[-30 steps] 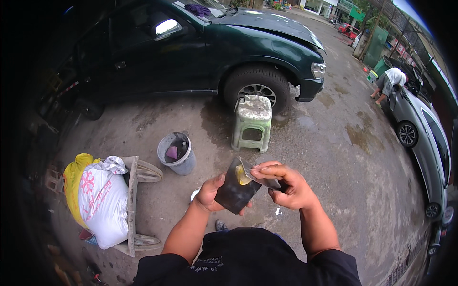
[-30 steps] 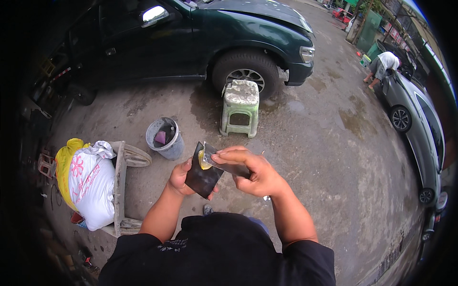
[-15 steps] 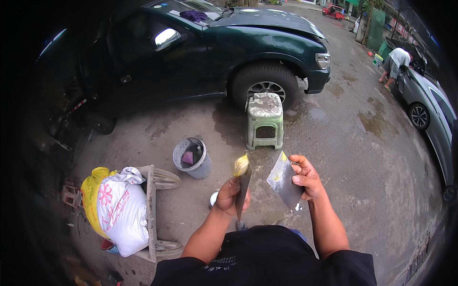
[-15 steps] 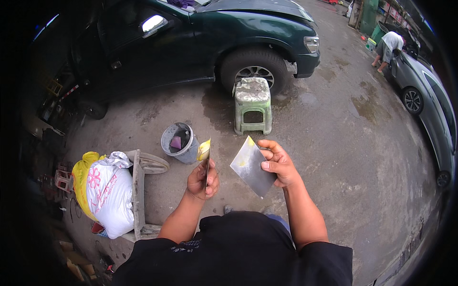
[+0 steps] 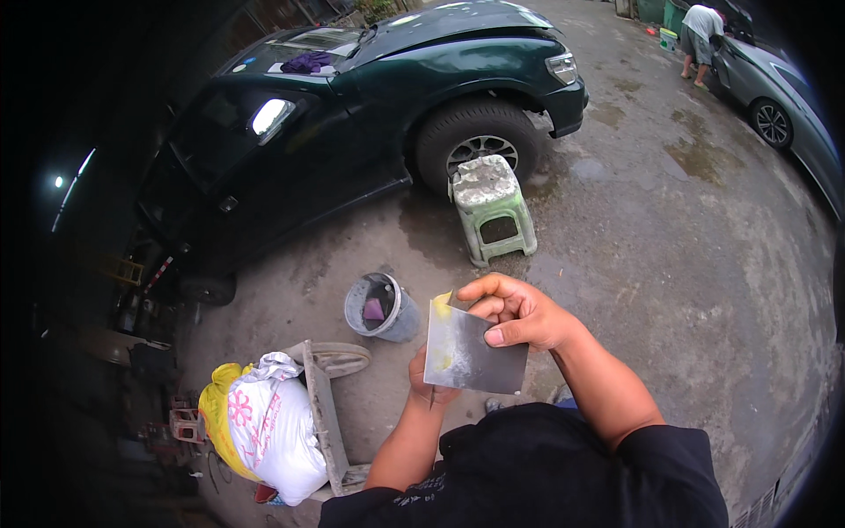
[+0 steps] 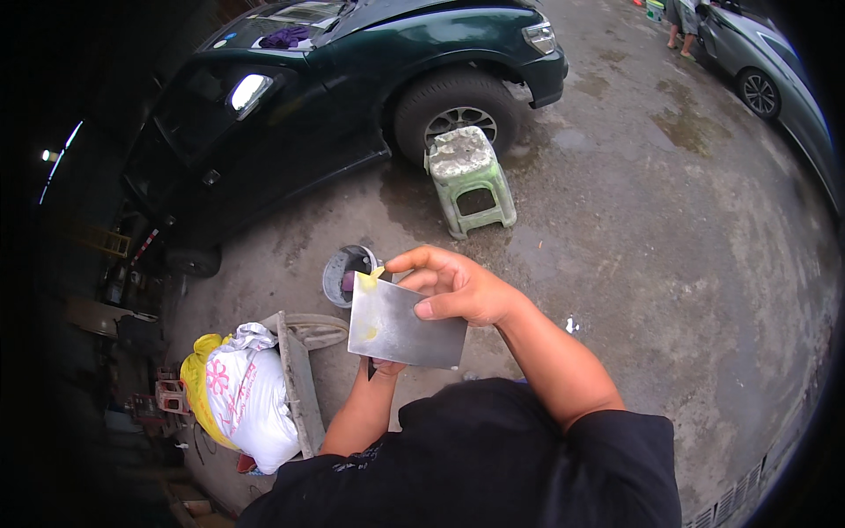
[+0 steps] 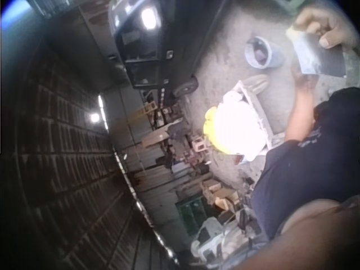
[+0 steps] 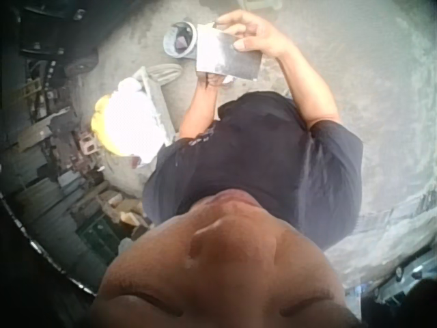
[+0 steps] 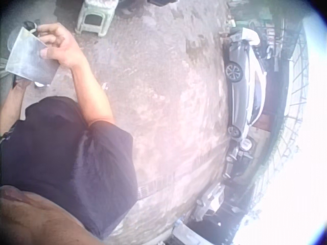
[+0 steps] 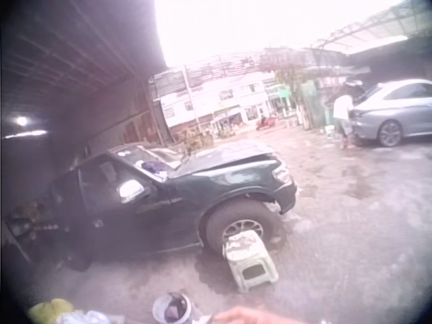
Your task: The person mixes a yellow paste on a metal palette and applies it to a car bumper using a spreader. They smooth the filler over the surface and edges of the bumper in a workshop setting.
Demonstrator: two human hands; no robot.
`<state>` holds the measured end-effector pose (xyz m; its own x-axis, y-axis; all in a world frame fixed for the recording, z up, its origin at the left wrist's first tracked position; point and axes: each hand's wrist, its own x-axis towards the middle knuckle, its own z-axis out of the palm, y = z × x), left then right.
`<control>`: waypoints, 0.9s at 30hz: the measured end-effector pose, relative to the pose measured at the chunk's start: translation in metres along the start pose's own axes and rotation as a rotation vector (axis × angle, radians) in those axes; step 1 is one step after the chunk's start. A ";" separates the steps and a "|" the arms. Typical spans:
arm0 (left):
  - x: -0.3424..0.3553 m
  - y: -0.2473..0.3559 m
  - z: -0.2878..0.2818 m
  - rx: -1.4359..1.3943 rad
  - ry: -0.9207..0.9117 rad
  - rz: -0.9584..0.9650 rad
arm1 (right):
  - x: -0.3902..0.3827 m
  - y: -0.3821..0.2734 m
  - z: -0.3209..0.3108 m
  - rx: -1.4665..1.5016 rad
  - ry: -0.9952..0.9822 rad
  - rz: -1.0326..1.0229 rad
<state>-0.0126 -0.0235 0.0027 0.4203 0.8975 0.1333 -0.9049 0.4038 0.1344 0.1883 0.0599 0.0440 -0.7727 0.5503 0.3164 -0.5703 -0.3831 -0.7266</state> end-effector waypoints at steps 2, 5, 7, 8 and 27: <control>-0.002 0.012 -0.010 0.148 -0.063 0.075 | -0.009 -0.008 -0.003 0.051 0.072 -0.070; 0.000 0.015 0.008 0.557 0.341 0.385 | -0.029 -0.016 -0.027 -0.065 0.345 -0.144; 0.001 0.024 0.008 0.710 0.182 0.374 | -0.046 -0.008 -0.035 -0.133 0.449 -0.162; 0.004 0.023 0.012 0.740 0.161 0.384 | -0.052 0.000 -0.033 -0.186 0.478 -0.129; 0.008 0.026 0.002 1.568 0.105 0.153 | -0.015 -0.025 -0.005 -0.235 0.370 -0.177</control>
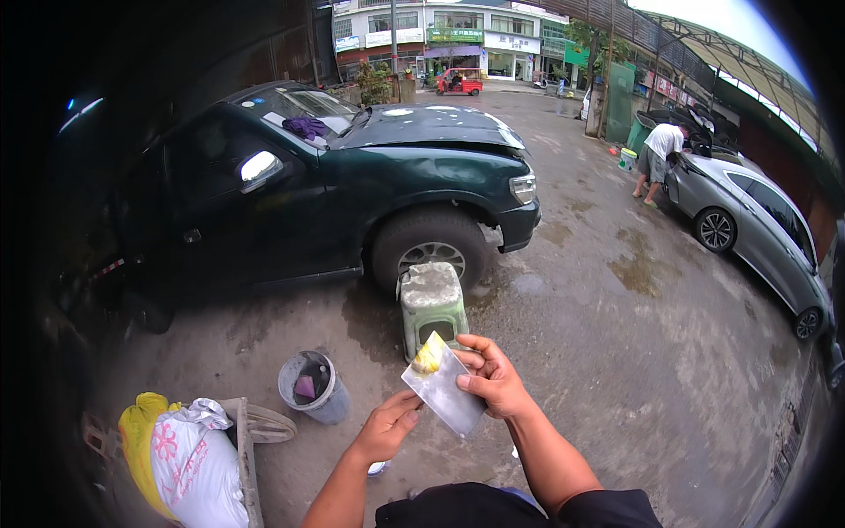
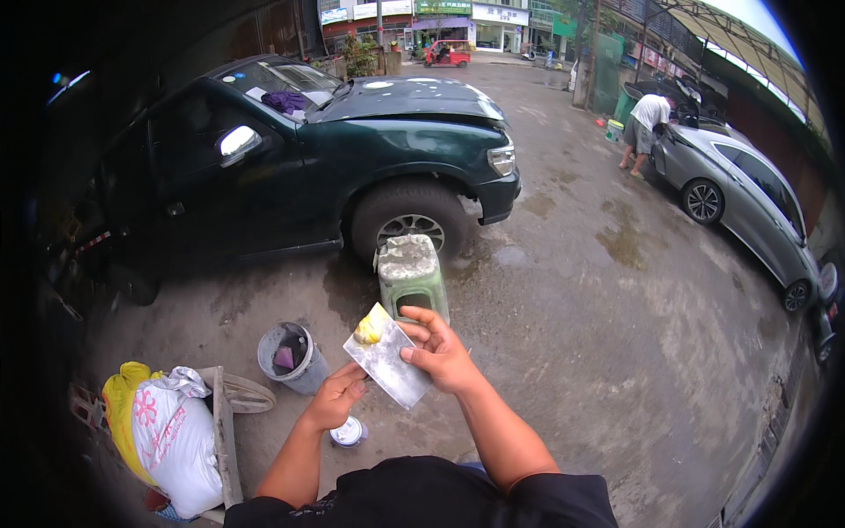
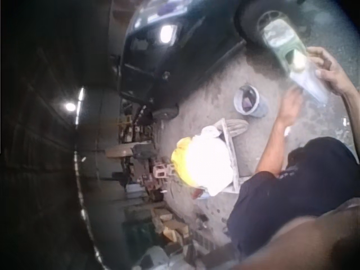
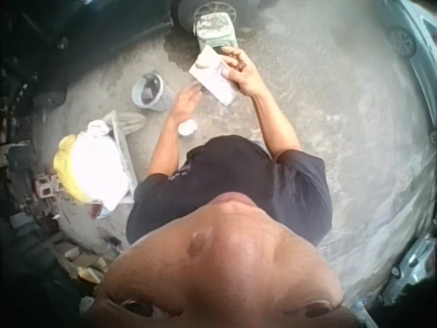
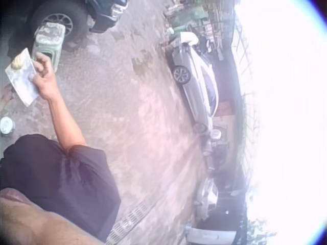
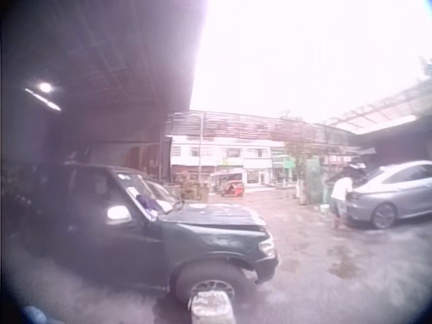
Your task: The person mixes a yellow paste on a metal palette and applies it to a car bumper using a spreader. They smooth the filler over the surface and edges of the bumper in a workshop setting.
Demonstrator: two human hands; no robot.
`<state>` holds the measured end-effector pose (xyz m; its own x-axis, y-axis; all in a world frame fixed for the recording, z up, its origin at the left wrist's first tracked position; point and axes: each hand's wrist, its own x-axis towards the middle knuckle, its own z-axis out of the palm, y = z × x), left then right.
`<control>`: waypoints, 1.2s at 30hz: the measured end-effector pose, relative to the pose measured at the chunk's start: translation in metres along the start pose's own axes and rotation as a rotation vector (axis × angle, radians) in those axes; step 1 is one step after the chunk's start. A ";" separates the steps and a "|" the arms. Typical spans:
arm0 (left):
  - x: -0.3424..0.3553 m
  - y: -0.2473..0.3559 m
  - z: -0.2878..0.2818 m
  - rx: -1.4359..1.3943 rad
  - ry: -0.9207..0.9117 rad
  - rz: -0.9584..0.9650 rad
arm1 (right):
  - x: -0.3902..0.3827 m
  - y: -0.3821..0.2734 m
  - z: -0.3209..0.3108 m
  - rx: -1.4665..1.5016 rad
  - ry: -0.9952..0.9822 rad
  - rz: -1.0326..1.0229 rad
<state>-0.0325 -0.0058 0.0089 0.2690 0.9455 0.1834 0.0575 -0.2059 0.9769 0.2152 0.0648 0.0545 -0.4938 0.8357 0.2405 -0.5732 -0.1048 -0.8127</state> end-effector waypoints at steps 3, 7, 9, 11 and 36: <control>-0.005 0.001 -0.009 -0.784 -0.021 -0.242 | 0.003 -0.021 0.003 -0.092 -0.108 -0.150; -0.015 -0.007 -0.013 -1.283 -0.252 -0.252 | 0.001 -0.041 0.025 -0.536 -0.394 -0.258; -0.018 -0.015 -0.008 -1.394 -0.352 -0.157 | 0.005 -0.040 0.045 -0.723 -0.549 -0.198; -0.017 -0.015 -0.005 -1.427 -0.406 -0.111 | 0.005 -0.030 0.047 -0.718 -0.498 -0.181; 0.011 -0.035 -0.002 -0.695 0.330 0.104 | 0.010 0.016 0.070 -1.249 -0.184 -0.128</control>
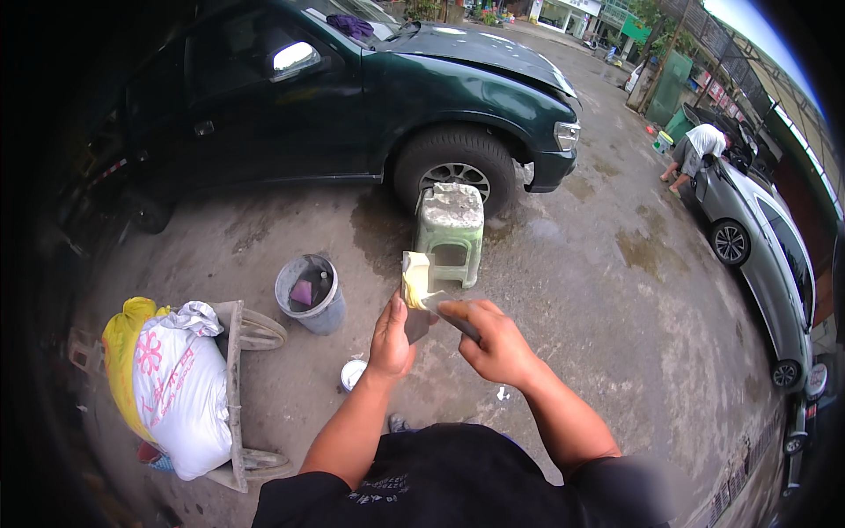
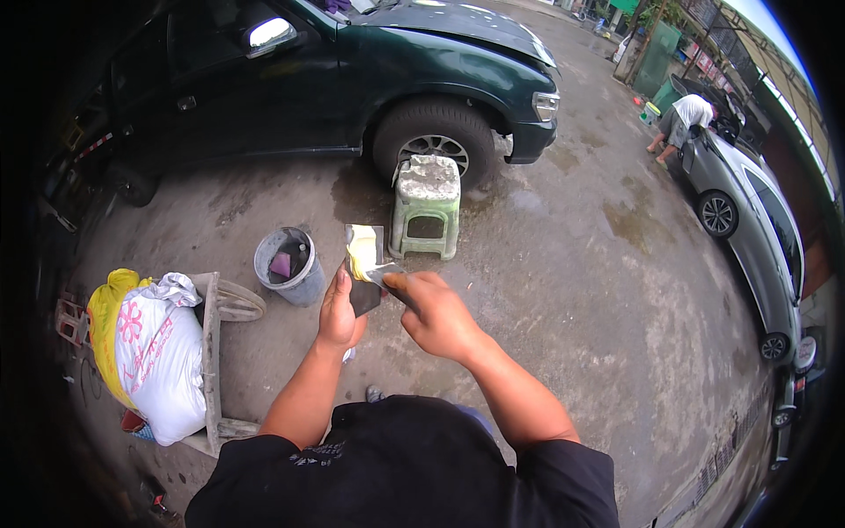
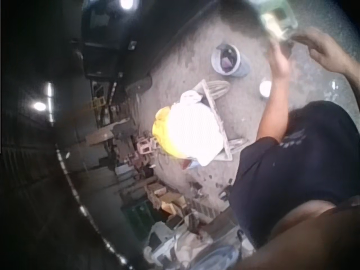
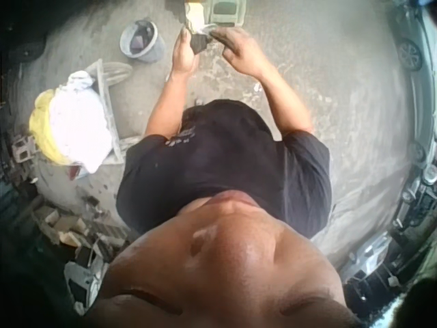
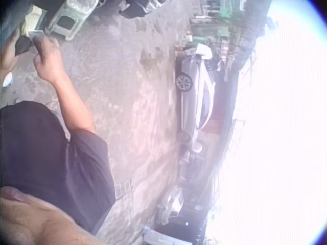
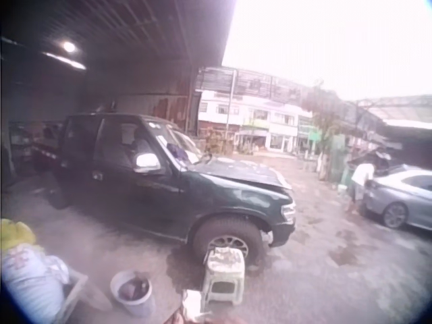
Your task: The person mixes a yellow paste on a metal palette and applies it to a car bumper using a spreader. They smooth the filler over the surface and edges of the bumper in a workshop setting.
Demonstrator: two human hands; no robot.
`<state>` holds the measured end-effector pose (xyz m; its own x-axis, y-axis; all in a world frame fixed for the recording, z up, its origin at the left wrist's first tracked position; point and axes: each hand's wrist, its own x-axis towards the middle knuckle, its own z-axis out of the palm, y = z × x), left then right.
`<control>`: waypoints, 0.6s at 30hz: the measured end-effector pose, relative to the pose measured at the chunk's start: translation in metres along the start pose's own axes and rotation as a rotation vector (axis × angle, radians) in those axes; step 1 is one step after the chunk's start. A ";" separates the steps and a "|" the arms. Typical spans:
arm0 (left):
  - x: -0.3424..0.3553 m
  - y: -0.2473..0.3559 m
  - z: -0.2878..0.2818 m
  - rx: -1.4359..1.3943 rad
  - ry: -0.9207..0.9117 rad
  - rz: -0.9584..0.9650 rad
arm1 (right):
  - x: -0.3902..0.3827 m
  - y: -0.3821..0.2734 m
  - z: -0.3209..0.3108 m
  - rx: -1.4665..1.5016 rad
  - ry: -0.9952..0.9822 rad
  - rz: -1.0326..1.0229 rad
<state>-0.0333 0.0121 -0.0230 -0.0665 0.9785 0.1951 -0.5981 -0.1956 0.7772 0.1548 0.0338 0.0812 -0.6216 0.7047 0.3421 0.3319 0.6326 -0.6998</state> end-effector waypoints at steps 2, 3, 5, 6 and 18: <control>-0.007 0.021 -0.008 -0.203 -0.072 -0.237 | -0.011 0.000 -0.017 -0.042 0.058 -0.098; -0.014 0.033 -0.016 -0.351 -0.171 -0.348 | -0.006 -0.007 -0.027 0.015 0.059 -0.201; -0.017 0.036 -0.017 -0.658 -0.433 -0.493 | 0.008 -0.014 -0.045 0.063 -0.035 -0.366; -0.019 0.033 -0.015 -0.748 -0.478 -0.507 | 0.012 -0.013 -0.045 0.084 -0.071 -0.401; -0.007 0.055 0.017 -0.365 -0.207 -0.213 | -0.039 0.046 -0.033 1.247 0.275 0.151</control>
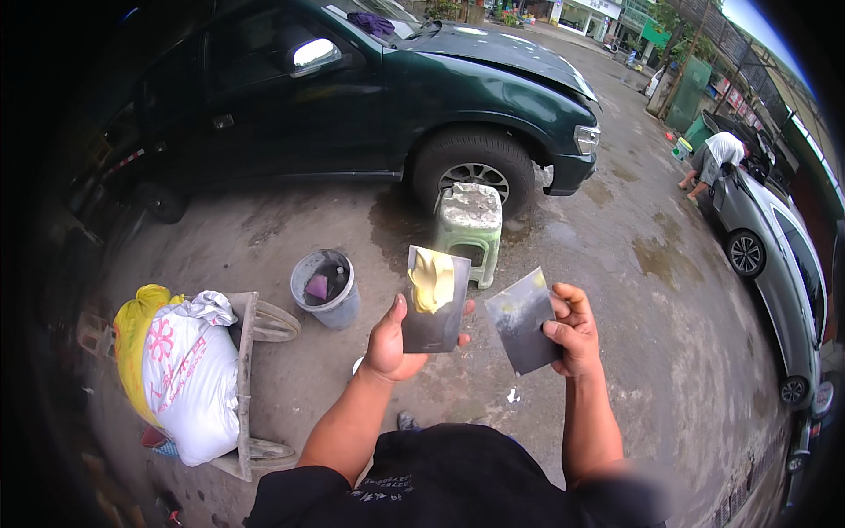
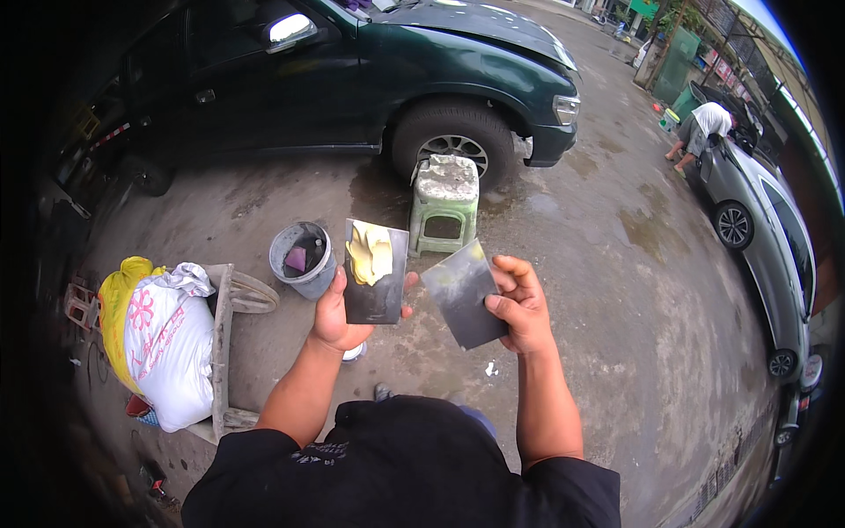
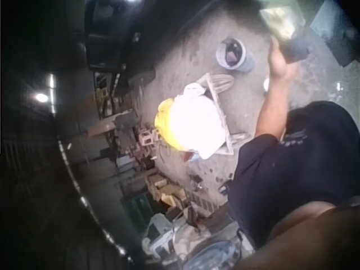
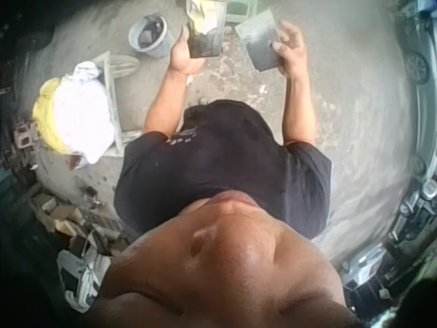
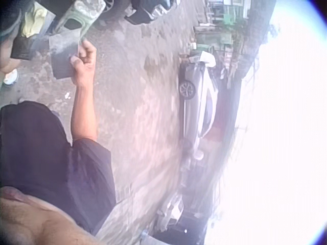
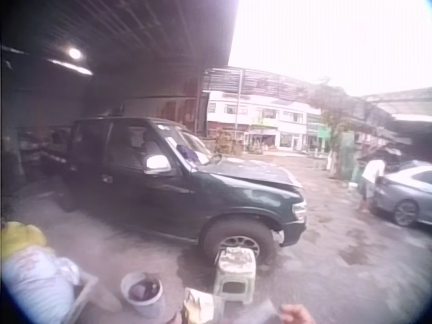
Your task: The person mixes a yellow paste on a metal palette and applies it to a car bumper using a spreader. They smooth the filler over the surface and edges of the bumper in a workshop setting.
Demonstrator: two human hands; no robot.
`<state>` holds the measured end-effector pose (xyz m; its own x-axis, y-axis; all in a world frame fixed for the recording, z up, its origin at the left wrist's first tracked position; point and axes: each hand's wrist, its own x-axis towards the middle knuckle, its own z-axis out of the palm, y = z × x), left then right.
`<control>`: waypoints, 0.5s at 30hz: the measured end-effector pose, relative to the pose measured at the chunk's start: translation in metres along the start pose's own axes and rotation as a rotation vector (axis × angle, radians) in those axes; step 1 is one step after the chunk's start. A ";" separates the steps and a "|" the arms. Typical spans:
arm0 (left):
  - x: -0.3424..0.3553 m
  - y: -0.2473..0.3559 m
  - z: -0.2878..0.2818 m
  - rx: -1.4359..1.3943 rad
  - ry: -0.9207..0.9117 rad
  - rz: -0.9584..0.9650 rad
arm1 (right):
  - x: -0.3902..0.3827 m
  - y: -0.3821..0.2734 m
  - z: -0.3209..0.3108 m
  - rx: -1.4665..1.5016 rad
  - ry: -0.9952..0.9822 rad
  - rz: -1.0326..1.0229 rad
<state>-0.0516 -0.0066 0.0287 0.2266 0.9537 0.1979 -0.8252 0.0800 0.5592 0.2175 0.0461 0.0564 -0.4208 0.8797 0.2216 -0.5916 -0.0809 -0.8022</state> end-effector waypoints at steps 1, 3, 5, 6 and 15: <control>0.003 -0.002 0.008 0.005 0.043 0.033 | -0.006 0.008 -0.005 0.032 -0.017 0.122; 0.009 -0.015 0.008 0.216 0.045 0.136 | -0.008 0.037 -0.001 -0.042 0.066 0.297; 0.011 -0.024 0.004 0.384 0.021 0.234 | -0.003 0.047 0.011 0.044 0.149 0.369; 0.010 -0.027 -0.004 0.470 0.045 0.254 | 0.003 0.047 0.019 0.050 0.139 0.349; 0.008 -0.012 -0.011 1.124 -0.024 0.325 | 0.035 0.026 0.033 0.110 0.054 0.229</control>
<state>-0.0450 0.0035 0.0148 0.1090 0.8754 0.4710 0.0729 -0.4796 0.8745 0.1642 0.0593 0.0618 -0.5170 0.8559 0.0088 -0.5576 -0.3290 -0.7621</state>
